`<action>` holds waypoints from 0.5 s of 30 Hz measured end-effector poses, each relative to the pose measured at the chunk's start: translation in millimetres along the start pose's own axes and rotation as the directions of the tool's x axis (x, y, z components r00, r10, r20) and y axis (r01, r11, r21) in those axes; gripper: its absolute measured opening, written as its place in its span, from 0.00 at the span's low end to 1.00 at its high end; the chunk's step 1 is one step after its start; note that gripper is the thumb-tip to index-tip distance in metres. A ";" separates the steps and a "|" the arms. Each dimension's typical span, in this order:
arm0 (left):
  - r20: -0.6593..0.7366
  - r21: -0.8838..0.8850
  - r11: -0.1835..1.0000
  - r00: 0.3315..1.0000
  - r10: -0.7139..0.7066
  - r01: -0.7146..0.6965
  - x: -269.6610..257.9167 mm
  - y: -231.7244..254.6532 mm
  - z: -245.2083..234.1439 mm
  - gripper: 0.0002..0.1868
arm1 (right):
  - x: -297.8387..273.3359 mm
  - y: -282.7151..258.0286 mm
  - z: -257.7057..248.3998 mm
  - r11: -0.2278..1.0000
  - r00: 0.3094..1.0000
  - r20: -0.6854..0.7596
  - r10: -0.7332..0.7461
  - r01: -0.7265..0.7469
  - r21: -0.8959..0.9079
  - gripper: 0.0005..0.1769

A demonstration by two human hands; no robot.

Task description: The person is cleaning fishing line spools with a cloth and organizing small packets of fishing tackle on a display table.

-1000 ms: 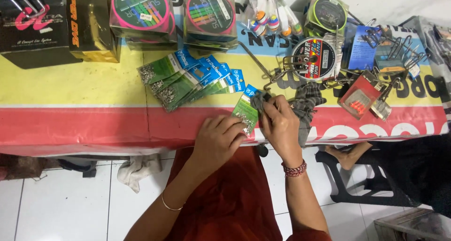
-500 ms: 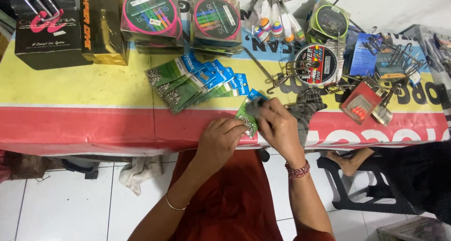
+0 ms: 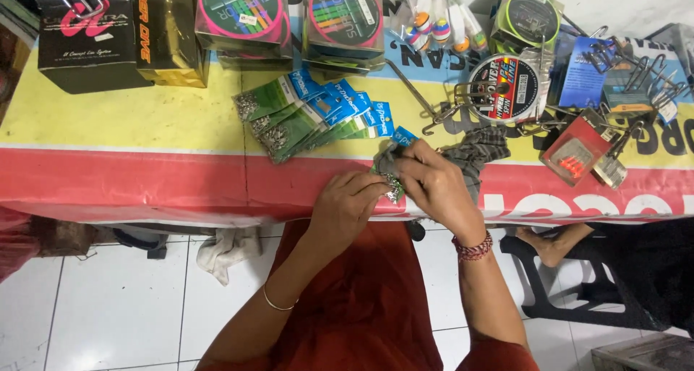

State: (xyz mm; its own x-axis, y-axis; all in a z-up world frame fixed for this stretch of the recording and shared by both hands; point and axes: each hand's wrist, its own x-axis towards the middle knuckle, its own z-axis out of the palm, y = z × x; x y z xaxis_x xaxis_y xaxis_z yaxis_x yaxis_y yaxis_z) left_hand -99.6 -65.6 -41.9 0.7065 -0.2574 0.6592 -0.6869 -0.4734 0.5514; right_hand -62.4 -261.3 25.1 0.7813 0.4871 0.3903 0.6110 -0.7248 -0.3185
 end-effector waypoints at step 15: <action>0.009 0.034 0.999 1.000 -0.006 0.005 0.9 1.5 -0.4 0.08 | 10.4 16.5 11.5 0.961 0.988 -0.146 0.048 -0.085 -0.262 0.05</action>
State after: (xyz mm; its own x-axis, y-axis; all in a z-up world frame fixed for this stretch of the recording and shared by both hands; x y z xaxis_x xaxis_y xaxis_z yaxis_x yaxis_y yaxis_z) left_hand -100.0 -66.2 -40.3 0.7118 -0.2621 0.6517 -0.6771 -0.5028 0.5373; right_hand -42.7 -262.5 14.0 0.7824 0.3756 0.4967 0.4873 -0.8660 -0.1127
